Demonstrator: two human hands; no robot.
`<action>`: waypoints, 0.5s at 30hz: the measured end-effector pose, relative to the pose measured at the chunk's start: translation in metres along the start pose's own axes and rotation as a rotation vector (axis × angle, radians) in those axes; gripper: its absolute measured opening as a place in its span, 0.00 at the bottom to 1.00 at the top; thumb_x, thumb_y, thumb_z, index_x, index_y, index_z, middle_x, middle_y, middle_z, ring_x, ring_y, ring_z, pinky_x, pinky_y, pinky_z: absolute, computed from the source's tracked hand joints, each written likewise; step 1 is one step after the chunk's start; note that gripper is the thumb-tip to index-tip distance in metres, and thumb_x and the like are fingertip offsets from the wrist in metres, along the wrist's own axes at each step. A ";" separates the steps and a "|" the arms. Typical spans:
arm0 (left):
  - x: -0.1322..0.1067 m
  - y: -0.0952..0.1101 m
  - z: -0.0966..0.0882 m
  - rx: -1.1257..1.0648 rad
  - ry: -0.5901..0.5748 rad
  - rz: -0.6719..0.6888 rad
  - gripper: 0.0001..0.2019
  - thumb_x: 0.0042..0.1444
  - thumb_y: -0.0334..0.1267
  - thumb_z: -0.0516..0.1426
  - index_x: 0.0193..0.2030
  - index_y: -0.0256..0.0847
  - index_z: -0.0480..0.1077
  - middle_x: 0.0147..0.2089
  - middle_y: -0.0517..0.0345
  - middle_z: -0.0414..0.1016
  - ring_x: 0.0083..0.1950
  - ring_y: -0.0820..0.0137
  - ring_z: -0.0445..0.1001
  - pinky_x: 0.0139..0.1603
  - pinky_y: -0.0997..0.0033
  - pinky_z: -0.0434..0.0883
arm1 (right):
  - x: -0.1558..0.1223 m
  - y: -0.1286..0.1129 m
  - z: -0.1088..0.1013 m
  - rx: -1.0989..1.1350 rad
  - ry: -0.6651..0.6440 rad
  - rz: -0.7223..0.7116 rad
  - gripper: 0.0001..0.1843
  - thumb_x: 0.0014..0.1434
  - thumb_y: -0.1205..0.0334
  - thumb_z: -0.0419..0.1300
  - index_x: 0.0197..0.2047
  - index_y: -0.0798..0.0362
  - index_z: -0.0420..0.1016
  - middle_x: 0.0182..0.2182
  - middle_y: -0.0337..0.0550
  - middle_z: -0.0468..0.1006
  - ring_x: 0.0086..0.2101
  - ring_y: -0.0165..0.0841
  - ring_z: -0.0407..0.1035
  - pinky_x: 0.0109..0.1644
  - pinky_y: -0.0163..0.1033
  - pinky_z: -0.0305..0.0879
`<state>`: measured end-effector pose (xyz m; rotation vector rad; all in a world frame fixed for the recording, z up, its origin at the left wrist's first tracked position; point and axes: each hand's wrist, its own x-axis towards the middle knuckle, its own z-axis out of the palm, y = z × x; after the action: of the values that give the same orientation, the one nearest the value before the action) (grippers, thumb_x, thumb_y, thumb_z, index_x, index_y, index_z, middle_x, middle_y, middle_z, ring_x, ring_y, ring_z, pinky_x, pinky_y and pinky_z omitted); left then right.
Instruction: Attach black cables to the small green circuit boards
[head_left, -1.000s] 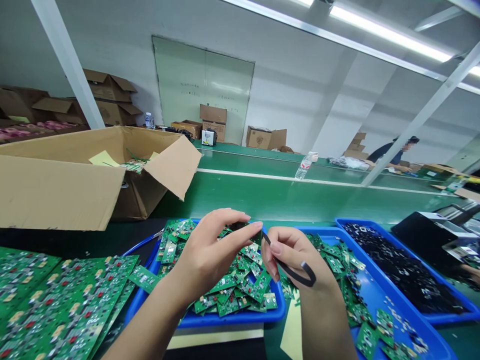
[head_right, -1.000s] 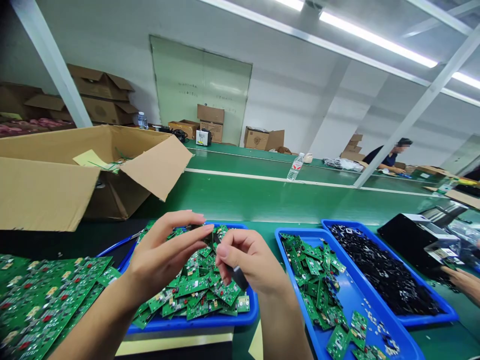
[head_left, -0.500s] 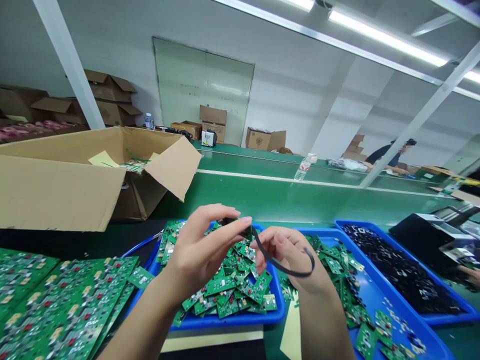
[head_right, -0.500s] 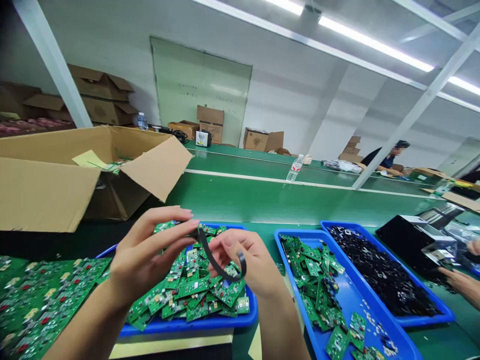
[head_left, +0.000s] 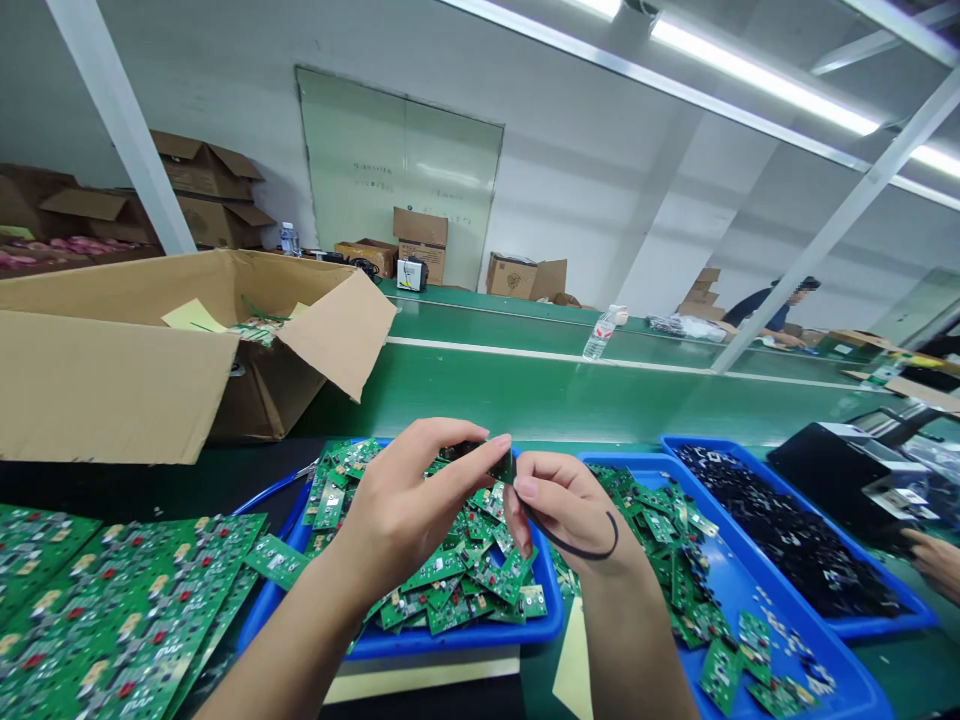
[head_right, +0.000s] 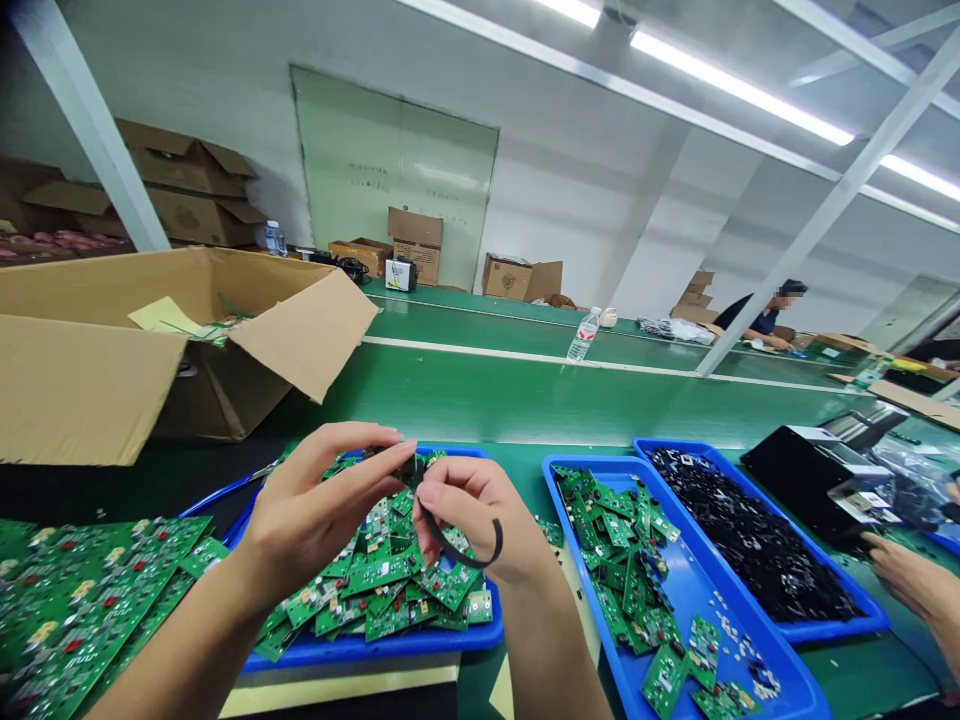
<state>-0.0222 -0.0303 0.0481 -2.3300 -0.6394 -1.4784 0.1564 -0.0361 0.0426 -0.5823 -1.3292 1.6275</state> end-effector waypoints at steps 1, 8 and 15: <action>0.000 0.000 0.000 -0.025 -0.007 -0.010 0.17 0.59 0.23 0.55 0.53 0.38 0.70 0.45 0.48 0.72 0.45 0.68 0.74 0.43 0.70 0.76 | 0.002 0.002 0.000 0.037 -0.038 0.005 0.19 0.50 0.50 0.67 0.21 0.56 0.70 0.13 0.35 0.69 0.13 0.23 0.60 0.16 0.28 0.58; 0.000 0.000 0.001 -0.196 -0.055 -0.055 0.17 0.60 0.25 0.55 0.55 0.38 0.69 0.45 0.50 0.71 0.44 0.70 0.74 0.42 0.73 0.76 | 0.008 0.006 0.001 0.182 -0.157 -0.013 0.20 0.48 0.52 0.66 0.18 0.54 0.64 0.09 0.33 0.64 0.10 0.24 0.56 0.13 0.28 0.54; 0.001 0.001 -0.001 -0.235 -0.078 -0.054 0.20 0.61 0.24 0.54 0.58 0.43 0.67 0.45 0.51 0.71 0.45 0.70 0.74 0.43 0.72 0.77 | 0.007 0.008 0.001 0.134 -0.143 -0.008 0.19 0.48 0.52 0.65 0.17 0.53 0.64 0.10 0.34 0.65 0.10 0.24 0.55 0.13 0.29 0.53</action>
<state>-0.0220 -0.0316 0.0495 -2.5765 -0.5799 -1.5688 0.1499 -0.0303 0.0365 -0.3855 -1.3110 1.7631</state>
